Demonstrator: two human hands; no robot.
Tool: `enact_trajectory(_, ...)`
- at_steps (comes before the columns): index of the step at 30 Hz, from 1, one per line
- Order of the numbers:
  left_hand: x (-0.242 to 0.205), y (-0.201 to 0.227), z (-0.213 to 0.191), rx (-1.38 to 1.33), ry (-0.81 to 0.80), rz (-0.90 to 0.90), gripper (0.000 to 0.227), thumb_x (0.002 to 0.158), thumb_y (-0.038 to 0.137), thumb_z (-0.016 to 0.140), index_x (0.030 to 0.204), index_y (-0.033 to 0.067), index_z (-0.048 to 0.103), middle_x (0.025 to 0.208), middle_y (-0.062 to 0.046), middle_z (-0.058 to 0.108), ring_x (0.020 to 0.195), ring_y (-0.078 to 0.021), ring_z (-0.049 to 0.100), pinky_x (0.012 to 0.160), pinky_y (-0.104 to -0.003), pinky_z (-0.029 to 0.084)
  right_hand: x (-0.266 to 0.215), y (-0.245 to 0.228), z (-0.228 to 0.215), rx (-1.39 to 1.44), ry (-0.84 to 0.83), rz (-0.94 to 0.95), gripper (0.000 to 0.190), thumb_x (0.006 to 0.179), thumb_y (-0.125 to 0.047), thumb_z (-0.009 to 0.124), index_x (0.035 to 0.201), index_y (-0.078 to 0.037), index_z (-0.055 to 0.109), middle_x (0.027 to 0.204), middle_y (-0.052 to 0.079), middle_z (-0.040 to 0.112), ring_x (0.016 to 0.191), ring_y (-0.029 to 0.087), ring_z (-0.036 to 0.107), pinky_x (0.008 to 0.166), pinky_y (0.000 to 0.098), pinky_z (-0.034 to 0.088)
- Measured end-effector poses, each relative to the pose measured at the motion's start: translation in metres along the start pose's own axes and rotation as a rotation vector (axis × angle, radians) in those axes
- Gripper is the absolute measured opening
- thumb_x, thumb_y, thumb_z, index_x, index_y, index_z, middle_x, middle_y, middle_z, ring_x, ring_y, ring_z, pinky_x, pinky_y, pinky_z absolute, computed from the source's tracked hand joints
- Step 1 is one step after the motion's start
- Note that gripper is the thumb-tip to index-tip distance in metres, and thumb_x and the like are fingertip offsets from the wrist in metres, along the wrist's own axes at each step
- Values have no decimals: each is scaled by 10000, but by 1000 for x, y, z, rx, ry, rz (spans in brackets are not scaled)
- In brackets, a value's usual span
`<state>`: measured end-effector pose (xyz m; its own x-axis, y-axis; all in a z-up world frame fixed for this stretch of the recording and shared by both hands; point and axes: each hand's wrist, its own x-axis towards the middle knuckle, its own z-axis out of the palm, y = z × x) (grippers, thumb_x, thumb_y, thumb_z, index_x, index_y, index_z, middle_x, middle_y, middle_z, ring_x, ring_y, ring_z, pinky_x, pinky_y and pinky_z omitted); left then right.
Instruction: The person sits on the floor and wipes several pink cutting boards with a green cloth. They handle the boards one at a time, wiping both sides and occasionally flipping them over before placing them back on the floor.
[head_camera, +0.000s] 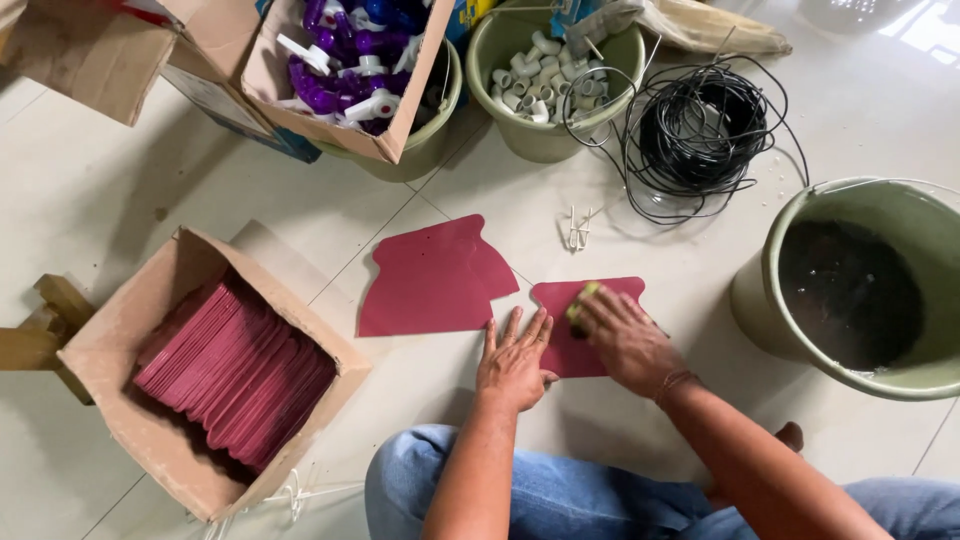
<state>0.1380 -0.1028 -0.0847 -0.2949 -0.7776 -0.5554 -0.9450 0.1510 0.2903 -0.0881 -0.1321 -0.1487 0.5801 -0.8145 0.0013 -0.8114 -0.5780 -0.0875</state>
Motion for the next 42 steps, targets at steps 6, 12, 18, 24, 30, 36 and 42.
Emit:
enact_trajectory(6,-3,1,-5,-33,-1,-4,897,966,445,595,1667,191,97,1751,86,15,1608,-277,-36,1283,-605,-49,-6,-39,3,-15,-5,111,528,1030,-358,457,1534,-201,448,1667,25,340,1555,318,242,1255,485,198)
enact_trajectory(12,0,0,1,-32,20,-2,908,956,481,597,1668,188,116,1751,69,37,1610,-283,-20,1281,-615,-41,12,8,9,71,71,369,543,1054,-318,426,1574,-162,420,1667,63,364,1548,339,282,1242,523,265)
enact_trajectory(18,-6,5,-8,-41,21,-33,870,974,385,618,1663,206,118,1746,122,10,1610,-253,-46,1291,-597,-50,-16,-44,17,24,151,-55,531,1003,-383,442,1525,-285,474,1610,-73,440,1522,287,339,1214,466,298)
enact_trajectory(24,-3,5,-3,-46,27,-30,900,955,466,614,1667,203,129,1749,90,36,1610,-265,-29,1282,-600,-47,-3,13,26,-126,357,455,567,982,-270,522,1508,-59,530,1578,174,496,1452,459,433,1090,581,450)
enact_trajectory(30,-1,2,2,-55,36,-19,907,945,467,627,1663,202,142,1750,84,46,1612,-269,-34,1282,-607,-48,-13,5,-25,57,-119,-71,547,1049,-379,269,1573,-283,391,1689,-30,274,1553,338,191,1224,534,207)
enact_trajectory(36,0,11,8,-24,81,-60,807,974,301,635,1648,197,205,1736,74,145,1608,-264,3,1276,-631,-26,27,-41,4,148,106,48,500,1046,-363,446,1509,-188,518,1588,35,484,1508,382,345,1192,534,320)
enact_trajectory(42,7,10,31,22,192,-72,581,979,128,513,1554,132,430,1683,36,330,1591,-316,158,1272,-641,-1,60,-34,10,56,140,264,524,996,-298,502,1500,-160,529,1568,79,502,1497,400,356,1196,567,320)
